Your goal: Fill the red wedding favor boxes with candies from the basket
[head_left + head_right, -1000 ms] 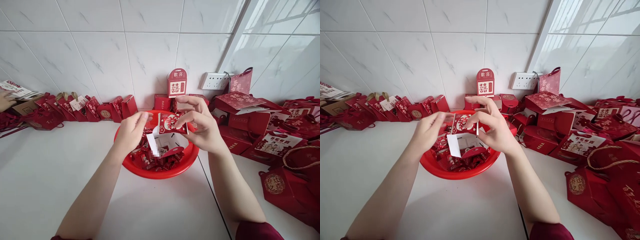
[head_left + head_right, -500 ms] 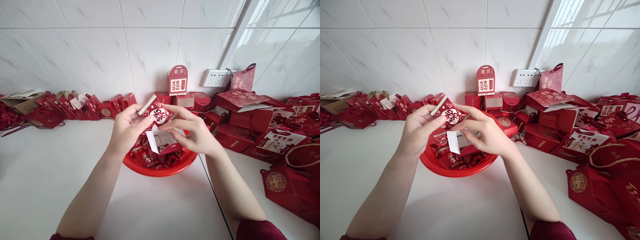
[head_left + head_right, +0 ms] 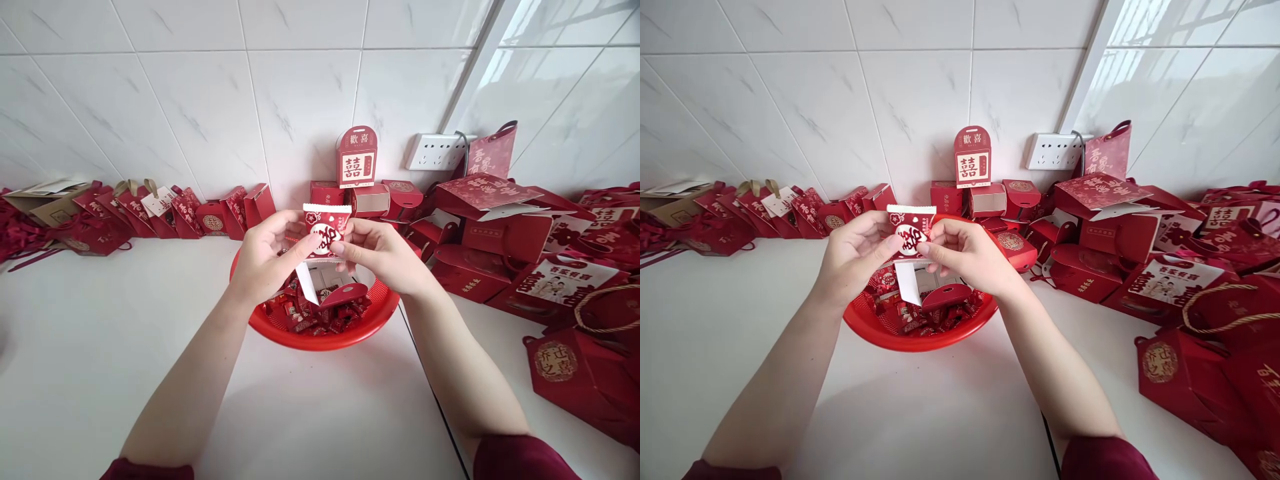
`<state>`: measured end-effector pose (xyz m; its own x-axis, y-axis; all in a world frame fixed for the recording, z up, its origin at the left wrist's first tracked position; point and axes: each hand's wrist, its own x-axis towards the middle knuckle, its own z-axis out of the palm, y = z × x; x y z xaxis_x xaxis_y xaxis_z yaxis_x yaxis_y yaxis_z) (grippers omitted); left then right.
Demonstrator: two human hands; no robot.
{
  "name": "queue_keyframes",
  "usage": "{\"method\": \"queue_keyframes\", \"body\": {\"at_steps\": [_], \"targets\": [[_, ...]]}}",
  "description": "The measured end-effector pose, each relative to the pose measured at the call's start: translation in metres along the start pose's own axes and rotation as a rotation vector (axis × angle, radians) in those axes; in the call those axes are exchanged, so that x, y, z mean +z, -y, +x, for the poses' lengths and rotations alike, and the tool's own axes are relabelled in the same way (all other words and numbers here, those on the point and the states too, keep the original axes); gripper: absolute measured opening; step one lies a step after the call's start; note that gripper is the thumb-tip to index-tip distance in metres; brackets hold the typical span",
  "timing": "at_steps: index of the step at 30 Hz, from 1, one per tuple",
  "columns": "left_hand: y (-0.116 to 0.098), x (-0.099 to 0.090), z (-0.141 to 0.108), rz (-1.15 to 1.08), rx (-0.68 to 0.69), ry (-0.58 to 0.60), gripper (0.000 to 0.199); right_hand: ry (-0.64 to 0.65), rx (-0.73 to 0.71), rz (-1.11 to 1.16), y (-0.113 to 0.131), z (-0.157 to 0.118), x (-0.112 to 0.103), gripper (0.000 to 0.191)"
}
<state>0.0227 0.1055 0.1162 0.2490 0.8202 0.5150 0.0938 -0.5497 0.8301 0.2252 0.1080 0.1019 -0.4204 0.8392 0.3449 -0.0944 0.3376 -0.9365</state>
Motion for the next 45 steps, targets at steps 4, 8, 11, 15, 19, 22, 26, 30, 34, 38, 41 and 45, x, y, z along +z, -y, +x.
{"method": "queue_keyframes", "body": {"at_steps": [4,8,11,15,19,22,26,30,34,38,41,45], "targets": [[0.002,-0.005,0.001,-0.023,-0.109,0.006,0.025,-0.014,0.023,-0.023,-0.001,0.000,0.005,0.032],[-0.001,-0.012,0.001,0.080,-0.129,0.077,0.025,-0.038,-0.067,-0.070,-0.003,0.001,0.008,0.034],[-0.003,-0.014,0.001,0.105,-0.150,0.107,0.026,0.001,-0.072,-0.007,-0.006,0.002,0.011,0.035],[-0.002,-0.013,0.002,0.059,-0.191,0.136,0.027,-0.011,-0.055,0.031,-0.008,0.000,0.016,0.044],[-0.001,-0.014,0.003,0.127,-0.186,0.190,0.029,0.000,-0.072,-0.177,-0.006,-0.002,0.014,0.042],[0.001,-0.013,0.002,0.268,-0.143,0.203,0.029,0.033,-0.113,-0.372,-0.002,-0.004,0.009,0.032],[0.007,-0.008,0.003,0.356,-0.049,0.150,0.028,0.010,-0.144,-0.523,0.000,-0.003,0.003,0.034],[0.011,-0.010,0.004,0.483,0.056,0.133,0.028,-0.160,-0.041,-0.611,-0.003,-0.002,-0.006,0.028],[0.016,-0.019,0.004,0.696,0.003,0.406,0.027,-0.297,0.035,-0.831,-0.005,-0.002,-0.019,0.015],[0.026,-0.020,0.004,0.763,-0.204,0.664,0.055,-0.096,0.020,-0.873,-0.001,-0.005,-0.022,0.013],[0.030,-0.015,0.004,0.737,-0.227,0.724,0.059,-0.051,0.039,-1.039,0.003,-0.009,-0.011,0.011],[0.029,-0.010,0.004,0.696,-0.197,0.720,0.067,-0.145,0.042,-1.496,0.015,-0.023,0.015,0.008]]}}
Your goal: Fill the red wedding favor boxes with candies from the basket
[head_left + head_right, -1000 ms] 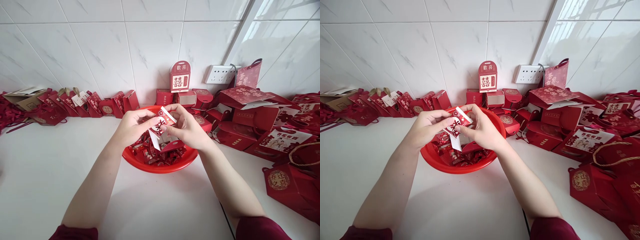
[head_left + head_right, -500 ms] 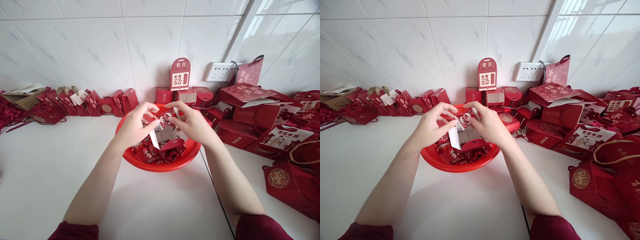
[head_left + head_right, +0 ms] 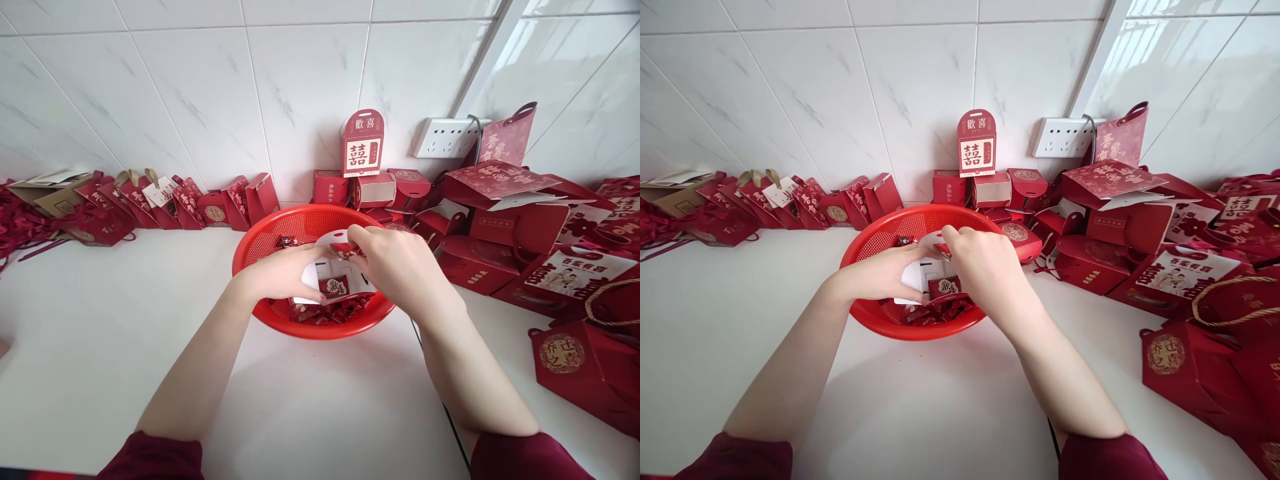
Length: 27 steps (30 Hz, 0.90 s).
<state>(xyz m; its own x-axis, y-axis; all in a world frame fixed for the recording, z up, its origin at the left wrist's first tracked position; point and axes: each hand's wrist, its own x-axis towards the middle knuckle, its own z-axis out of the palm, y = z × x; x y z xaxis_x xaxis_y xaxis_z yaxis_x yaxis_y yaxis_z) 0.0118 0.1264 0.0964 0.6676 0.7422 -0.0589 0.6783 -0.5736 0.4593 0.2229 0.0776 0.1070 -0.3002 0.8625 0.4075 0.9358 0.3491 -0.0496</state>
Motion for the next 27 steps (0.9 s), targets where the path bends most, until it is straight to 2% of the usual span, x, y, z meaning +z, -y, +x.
{"method": "queue_keyframes", "body": {"at_steps": [2,4,8,12,16,20,24,27], "targets": [[-0.002,0.000,0.000,0.001,-0.015,0.017,0.069,0.006,-0.015,-0.089,0.012,-0.008,-0.007,0.008],[-0.003,0.002,0.001,0.016,-0.033,0.032,0.070,0.074,-0.013,-0.105,0.022,-0.011,-0.009,0.012],[-0.006,0.006,0.003,0.071,-0.029,0.025,0.077,0.290,0.071,-0.098,0.030,-0.001,0.008,0.023],[-0.007,0.008,0.004,0.120,-0.054,0.018,0.078,0.344,0.061,0.024,0.024,0.017,0.034,0.024],[-0.007,0.006,0.003,0.130,-0.125,0.044,0.077,0.393,0.063,0.155,0.012,0.028,0.049,0.019],[-0.005,0.006,0.004,0.142,-0.169,0.051,0.076,0.484,0.056,0.213,0.003,0.034,0.055,0.019],[-0.002,0.007,0.004,0.160,-0.180,0.047,0.076,0.588,-0.011,0.275,-0.002,0.034,0.056,0.025],[0.000,0.007,0.004,0.141,-0.207,0.033,0.081,0.567,-0.059,0.323,-0.002,0.031,0.055,0.030]]}}
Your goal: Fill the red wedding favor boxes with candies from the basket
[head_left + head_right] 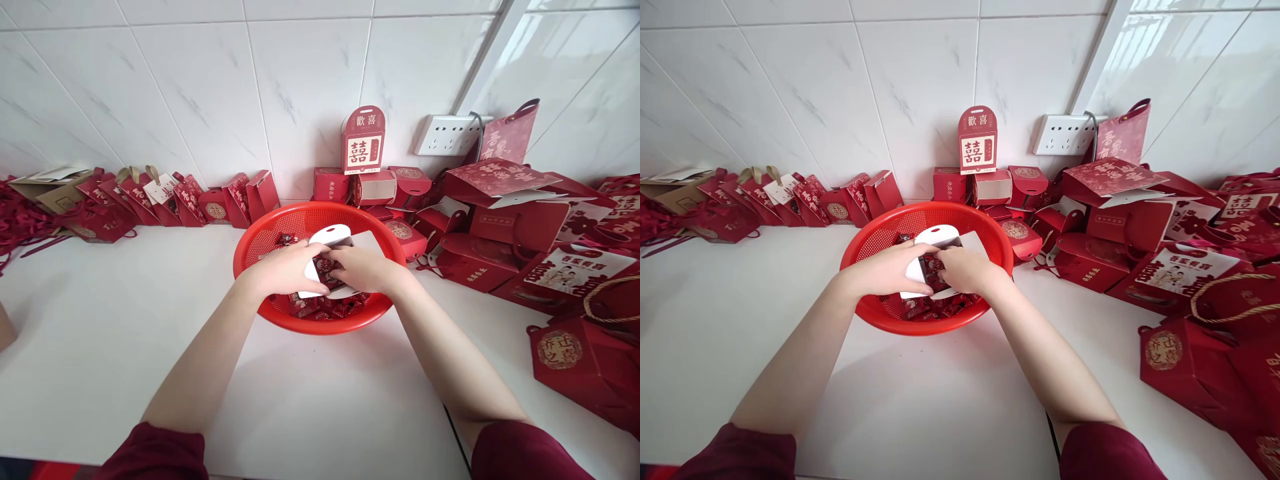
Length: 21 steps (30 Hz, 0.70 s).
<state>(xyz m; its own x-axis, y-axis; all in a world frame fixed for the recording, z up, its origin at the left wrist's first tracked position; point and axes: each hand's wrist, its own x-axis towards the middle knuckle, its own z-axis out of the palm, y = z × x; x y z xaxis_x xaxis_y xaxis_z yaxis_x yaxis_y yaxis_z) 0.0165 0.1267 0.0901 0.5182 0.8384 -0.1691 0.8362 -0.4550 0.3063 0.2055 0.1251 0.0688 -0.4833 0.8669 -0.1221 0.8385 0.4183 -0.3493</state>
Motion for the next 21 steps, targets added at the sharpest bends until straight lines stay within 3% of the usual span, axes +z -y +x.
{"method": "queue_keyframes", "body": {"at_steps": [5,7,11,15,17,21], "targets": [[0.004,-0.001,0.001,-0.050,-0.015,0.018,0.069,-0.221,-0.039,0.062,0.004,-0.002,0.001,0.017],[0.005,0.000,0.003,-0.037,0.006,0.037,0.066,-0.166,-0.066,0.033,0.003,0.000,0.001,0.017],[0.005,0.002,0.005,0.003,0.004,0.024,0.072,0.072,-0.094,-0.034,0.000,0.006,0.006,0.022],[0.002,0.001,0.003,-0.019,0.016,0.003,0.066,0.089,-0.141,-0.036,0.003,0.002,0.005,0.031],[0.001,-0.002,0.001,-0.051,0.028,-0.020,0.057,0.026,-0.202,-0.001,0.006,-0.009,-0.004,0.030],[0.003,-0.013,-0.004,-0.122,0.058,-0.130,0.046,-0.235,-0.355,0.196,0.006,-0.045,-0.036,0.027]]}}
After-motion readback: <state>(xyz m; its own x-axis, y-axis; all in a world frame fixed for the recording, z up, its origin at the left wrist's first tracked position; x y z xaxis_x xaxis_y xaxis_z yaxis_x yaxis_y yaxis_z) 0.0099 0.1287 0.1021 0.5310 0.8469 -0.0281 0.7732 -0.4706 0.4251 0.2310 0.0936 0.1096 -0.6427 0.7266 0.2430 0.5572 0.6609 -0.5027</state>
